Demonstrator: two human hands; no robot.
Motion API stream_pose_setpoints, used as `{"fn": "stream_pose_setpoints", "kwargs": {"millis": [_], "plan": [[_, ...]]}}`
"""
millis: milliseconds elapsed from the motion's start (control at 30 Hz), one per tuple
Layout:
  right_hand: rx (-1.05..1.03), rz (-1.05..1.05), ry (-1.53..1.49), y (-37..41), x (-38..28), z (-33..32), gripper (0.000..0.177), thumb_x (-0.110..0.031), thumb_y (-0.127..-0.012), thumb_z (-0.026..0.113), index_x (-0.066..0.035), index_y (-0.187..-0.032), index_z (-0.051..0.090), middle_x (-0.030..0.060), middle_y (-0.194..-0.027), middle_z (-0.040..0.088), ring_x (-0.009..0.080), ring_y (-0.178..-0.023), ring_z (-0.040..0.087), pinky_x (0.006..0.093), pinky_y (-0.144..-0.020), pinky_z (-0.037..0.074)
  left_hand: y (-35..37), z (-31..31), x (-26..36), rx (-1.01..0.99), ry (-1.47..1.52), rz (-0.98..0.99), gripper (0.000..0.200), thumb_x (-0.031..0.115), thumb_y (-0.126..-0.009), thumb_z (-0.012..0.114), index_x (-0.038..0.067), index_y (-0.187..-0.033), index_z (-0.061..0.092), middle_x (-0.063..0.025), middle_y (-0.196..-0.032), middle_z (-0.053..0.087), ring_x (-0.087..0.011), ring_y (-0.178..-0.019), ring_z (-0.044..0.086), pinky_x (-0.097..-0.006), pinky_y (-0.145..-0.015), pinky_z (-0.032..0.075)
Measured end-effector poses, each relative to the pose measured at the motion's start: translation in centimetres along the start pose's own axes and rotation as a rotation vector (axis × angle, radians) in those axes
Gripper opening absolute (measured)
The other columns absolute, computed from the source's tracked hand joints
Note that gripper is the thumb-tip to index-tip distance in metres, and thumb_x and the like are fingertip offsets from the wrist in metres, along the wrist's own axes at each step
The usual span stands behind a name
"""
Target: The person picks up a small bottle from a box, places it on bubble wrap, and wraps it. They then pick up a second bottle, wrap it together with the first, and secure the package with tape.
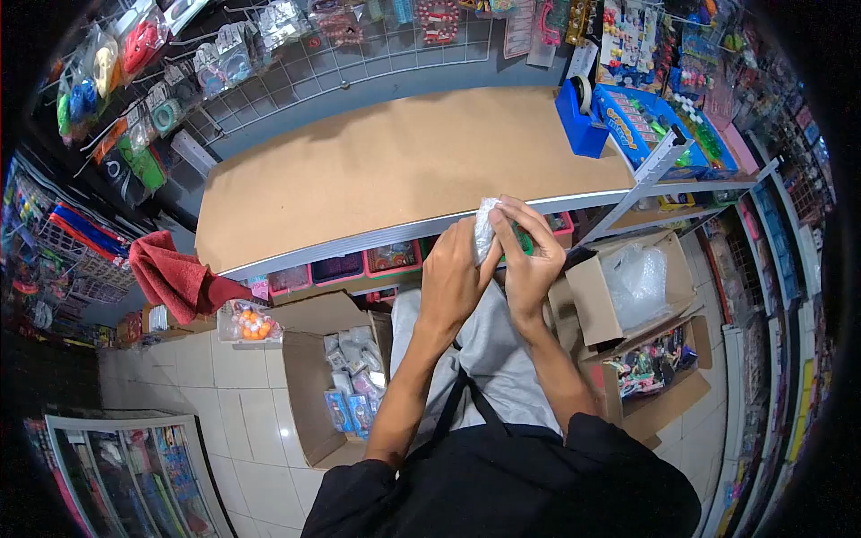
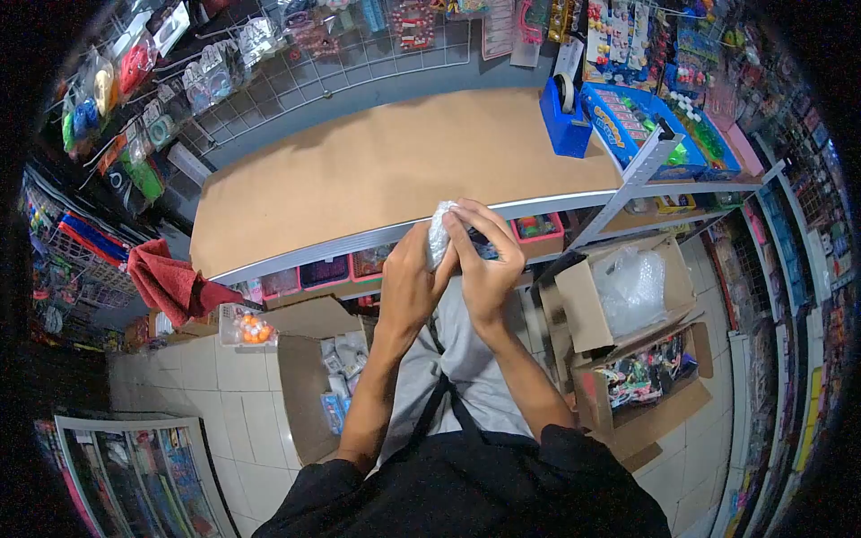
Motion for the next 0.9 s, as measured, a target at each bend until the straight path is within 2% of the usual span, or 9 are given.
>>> {"fn": "stream_pose_setpoints", "kwargs": {"millis": [100,233,333,567,667,700,767,800,900], "plan": [[0.084,0.145,-0.129,0.9,0.7,0.0,0.015,-0.001,-0.085,0.073,0.004,-0.099,0.073,0.0176,-0.111,0.070,0.0207,-0.101,0.066,0.0318,-0.089,0.052,0.3,0.6,-0.3,-0.017,-0.032,0.031,0.032,0.016,-0.088,0.070,-0.004,-0.110,0.057,-0.0246,-0.095,0.064,-0.0429,-0.088,0.063,-0.0468,-0.073,0.050],[0.051,0.284,-0.280,1.1,0.5,-0.3,0.039,0.001,-0.085,0.072,0.003,-0.123,0.061,0.0232,-0.116,0.066,0.0198,-0.102,0.065,0.0297,-0.088,0.053,0.8,0.6,-0.7,-0.046,-0.082,0.056,0.033,0.015,-0.085,0.072,-0.003,-0.110,0.058,-0.0222,-0.097,0.063,-0.0404,-0.090,0.062,-0.0462,-0.075,0.050],[0.053,0.311,-0.324,0.0,0.2,-0.5,0.064,0.001,-0.084,0.074,0.004,-0.140,0.042,0.0250,-0.114,0.066,0.0172,-0.096,0.066,0.0269,-0.085,0.054,1.2,0.5,-1.8,-0.006,-0.126,0.123,0.034,0.018,-0.084,0.073,-0.002,-0.106,0.057,-0.0185,-0.085,0.059,-0.0354,-0.079,0.060,-0.0444,-0.067,0.050],[-0.159,0.559,-0.424,1.3,2.4,-0.2,0.022,-0.002,-0.086,0.072,0.006,-0.106,0.065,0.0092,-0.093,0.071,0.0097,-0.083,0.066,0.0213,-0.074,0.051,2.7,-0.8,-2.9,-0.051,-0.045,0.154,0.039,0.018,-0.086,0.073,-0.001,-0.115,0.055,-0.0218,-0.092,0.063,-0.0367,-0.081,0.063,-0.0432,-0.070,0.051],[-0.252,0.531,-0.399,2.0,2.2,0.6,0.013,-0.006,-0.091,0.067,0.003,-0.101,0.068,0.0066,-0.095,0.071,0.0089,-0.085,0.065,0.0217,-0.077,0.050,4.4,-1.0,-3.0,0.025,0.406,-0.159,0.037,0.019,-0.090,0.070,-0.001,-0.117,0.055,-0.0248,-0.094,0.064,-0.0367,-0.082,0.066,-0.0404,-0.072,0.051],[-0.281,0.555,-0.409,2.8,2.4,0.8,0.013,-0.007,-0.093,0.066,0.002,-0.101,0.068,0.0062,-0.096,0.070,0.0087,-0.085,0.064,0.0218,-0.078,0.050,5.0,-1.4,-3.4,0.018,0.356,-0.061,0.036,0.022,-0.095,0.065,0.000,-0.121,0.053,-0.0174,-0.086,0.063,-0.0261,-0.071,0.063,-0.0341,-0.066,0.049],[-0.379,0.586,-0.451,3.5,2.1,1.0,0.025,-0.013,-0.095,0.064,0.001,-0.116,0.063,0.0067,-0.105,0.069,0.0108,-0.093,0.063,0.0255,-0.090,0.047,8.6,-1.1,-6.3,-0.159,0.750,-0.542,0.037,0.027,-0.098,0.060,0.002,-0.124,0.051,-0.0069,-0.080,0.058,-0.0140,-0.065,0.055,-0.0277,-0.059,0.044],[-0.440,0.586,-0.414,3.9,1.5,1.2,0.030,-0.013,-0.095,0.065,0.001,-0.121,0.061,0.0070,-0.107,0.069,0.0117,-0.096,0.062,0.0263,-0.092,0.046,9.5,-1.4,-6.2,-0.170,0.925,-0.642,0.037,0.033,-0.102,0.054,0.005,-0.124,0.051,-0.0001,-0.079,0.052,-0.0068,-0.065,0.046,-0.0223,-0.057,0.037],[-0.805,0.650,-0.544,5.8,2.1,2.4,0.039,-0.011,-0.090,0.070,0.001,-0.126,0.060,0.0078,-0.112,0.068,0.0128,-0.099,0.062,0.0273,-0.093,0.046,11.9,-2.6,-6.2,-0.230,1.310,-0.785,0.038,0.040,-0.104,0.046,0.007,-0.122,0.050,-0.0010,-0.077,0.047,-0.0092,-0.066,0.044,-0.0231,-0.057,0.037]]}}
Point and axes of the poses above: each hand's wrist, its own y-axis away from the middle knuckle, its own z-axis out of the palm, x = y × z, the point moved 3 cm from there along -y, towards the middle knuckle
